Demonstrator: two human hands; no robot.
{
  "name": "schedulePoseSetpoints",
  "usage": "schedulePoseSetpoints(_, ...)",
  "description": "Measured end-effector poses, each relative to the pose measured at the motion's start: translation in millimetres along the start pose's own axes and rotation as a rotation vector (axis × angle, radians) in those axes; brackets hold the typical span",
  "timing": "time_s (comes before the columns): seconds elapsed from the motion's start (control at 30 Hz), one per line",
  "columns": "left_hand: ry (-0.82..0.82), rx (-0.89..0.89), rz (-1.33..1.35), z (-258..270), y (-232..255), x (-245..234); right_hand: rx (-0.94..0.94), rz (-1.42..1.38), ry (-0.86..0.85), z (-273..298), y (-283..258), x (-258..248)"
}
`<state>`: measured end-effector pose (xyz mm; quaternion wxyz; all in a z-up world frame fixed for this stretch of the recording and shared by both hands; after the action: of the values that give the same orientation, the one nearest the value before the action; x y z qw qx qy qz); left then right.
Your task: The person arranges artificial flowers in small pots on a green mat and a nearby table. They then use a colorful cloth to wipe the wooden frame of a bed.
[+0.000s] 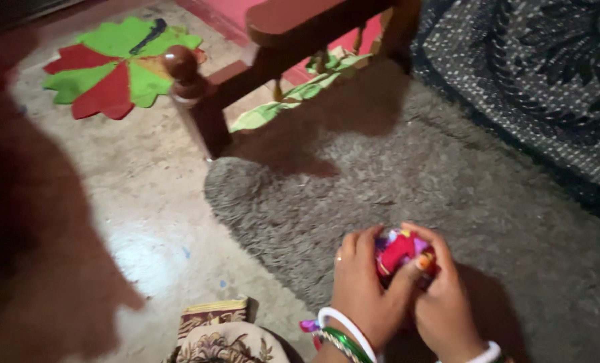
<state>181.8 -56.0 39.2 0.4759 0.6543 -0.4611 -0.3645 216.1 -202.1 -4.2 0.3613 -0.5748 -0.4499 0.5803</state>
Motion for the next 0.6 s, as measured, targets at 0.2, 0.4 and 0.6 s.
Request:
schedulePoseSetpoints(0.2, -0.13, -0.259, -0.214, -17, -68, 57, 0.189, -0.254, -0.044, -32, 86, -15)
schedulePoseSetpoints(0.4, -0.322, -0.351, -0.58, -7, -115, 95, 0.359, -0.305, -0.081, -24, 195, -37)
schedulePoseSetpoints(0.6, -0.574, -0.65, -0.845, -23, -128, 121, 0.498, -0.482, -0.048, -24, 270, -34)
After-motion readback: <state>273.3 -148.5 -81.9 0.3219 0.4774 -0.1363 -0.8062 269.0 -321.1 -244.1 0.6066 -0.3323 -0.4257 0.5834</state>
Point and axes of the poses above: each hand's wrist, its own z-axis away from the middle knuckle, its own x-axis out of the palm, y = z × x, the point moved 7 cm from there along -z, towards the middle knuckle, and after that the axes turned 10 degrees about z, right-handed, at the moved point
